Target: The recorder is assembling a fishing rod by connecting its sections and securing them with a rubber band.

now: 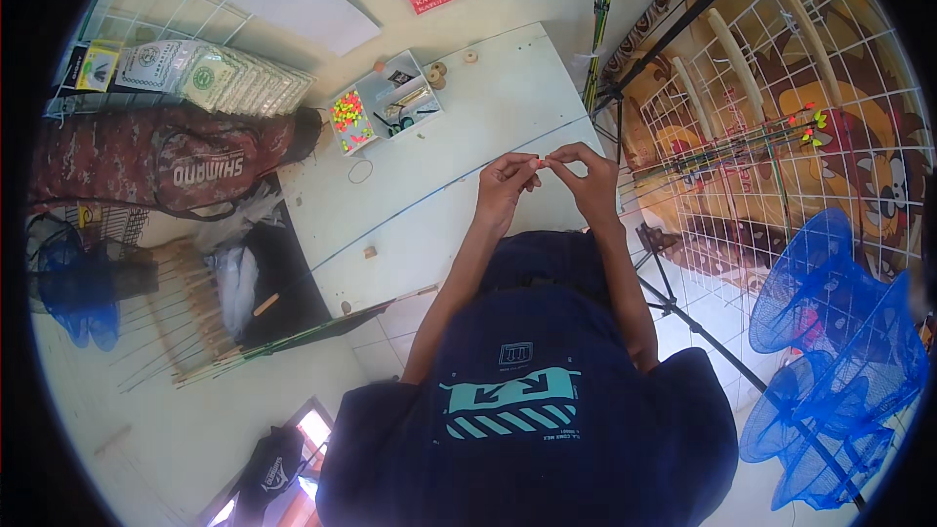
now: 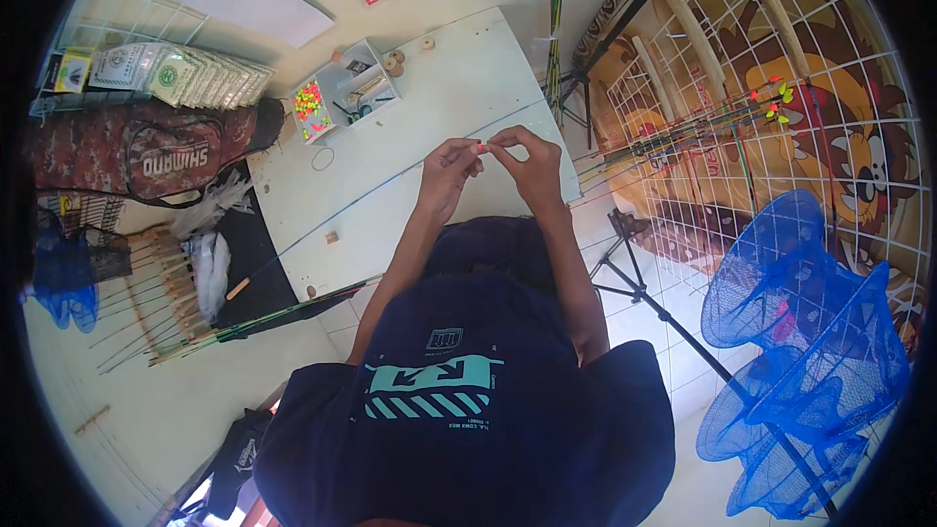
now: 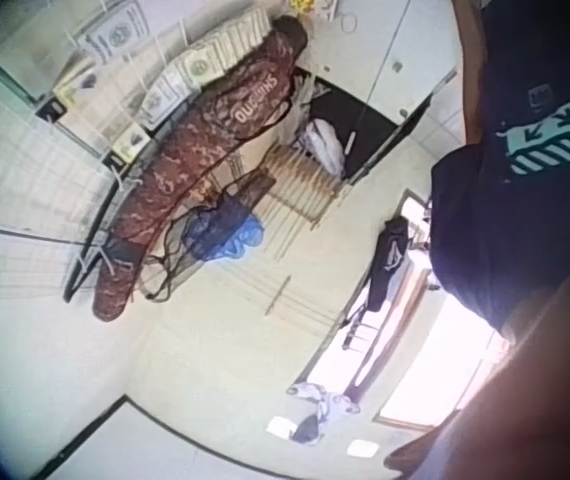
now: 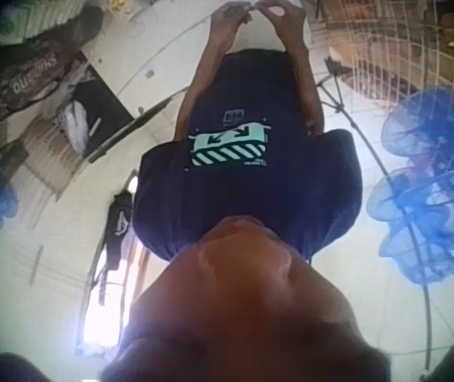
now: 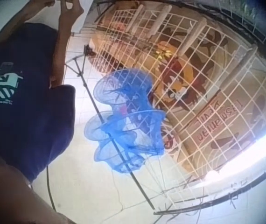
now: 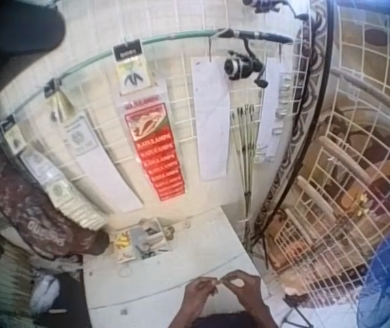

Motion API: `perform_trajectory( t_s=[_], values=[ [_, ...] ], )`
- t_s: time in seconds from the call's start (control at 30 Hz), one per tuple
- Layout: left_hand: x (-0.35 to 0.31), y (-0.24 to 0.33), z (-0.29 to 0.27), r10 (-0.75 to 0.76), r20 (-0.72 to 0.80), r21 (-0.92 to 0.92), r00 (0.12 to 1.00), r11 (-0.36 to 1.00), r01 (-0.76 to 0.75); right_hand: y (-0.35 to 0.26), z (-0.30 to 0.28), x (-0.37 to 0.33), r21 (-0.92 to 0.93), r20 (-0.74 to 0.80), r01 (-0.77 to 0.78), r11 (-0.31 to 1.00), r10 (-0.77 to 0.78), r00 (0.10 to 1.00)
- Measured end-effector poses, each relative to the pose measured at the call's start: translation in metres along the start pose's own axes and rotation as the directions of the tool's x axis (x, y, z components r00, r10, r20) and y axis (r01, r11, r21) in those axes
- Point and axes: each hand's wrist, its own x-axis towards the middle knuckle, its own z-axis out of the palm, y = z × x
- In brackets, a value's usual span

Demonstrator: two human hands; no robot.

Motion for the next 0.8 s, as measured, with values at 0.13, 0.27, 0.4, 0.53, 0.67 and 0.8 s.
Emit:
perform_trajectory(
  t_s=[0.13,0.27,0.4,0.53,0.67,0.8],
  values=[
    [0.001,0.0,0.001,-0.007,-0.006,0.001,1.0,1.0,0.007,-0.001,0.0,0.0,0.008,0.006,0.007,1.0,-0.007,1.0],
    [0.001,0.001,0.002,-0.024,-0.012,-0.016,1.0,1.0,0.024,-0.001,0.0,0.001,0.0,-0.001,-0.003,1.0,0.003,1.0],
    [0.001,0.0,0.0,-0.007,0.0,-0.065,1.0,0.998,0.007,-0.003,0.0,0.001,0.009,-0.01,0.0,1.0,0.0,1.0],
    [-0.001,0.0,0.003,-0.035,0.026,-0.116,0.999,0.993,0.037,-0.005,0.001,0.0,0.019,-0.04,0.033,0.999,-0.032,0.999],
    [-0.002,0.004,0.013,-0.028,0.077,-0.208,0.997,0.977,0.044,-0.017,0.0,0.0,0.036,-0.099,0.04,0.999,-0.037,0.994],
    [-0.005,0.009,0.017,-0.011,0.121,-0.246,0.993,0.969,0.04,-0.04,-0.007,-0.001,-0.034,-0.117,0.096,0.995,-0.099,0.988]
  ],
)
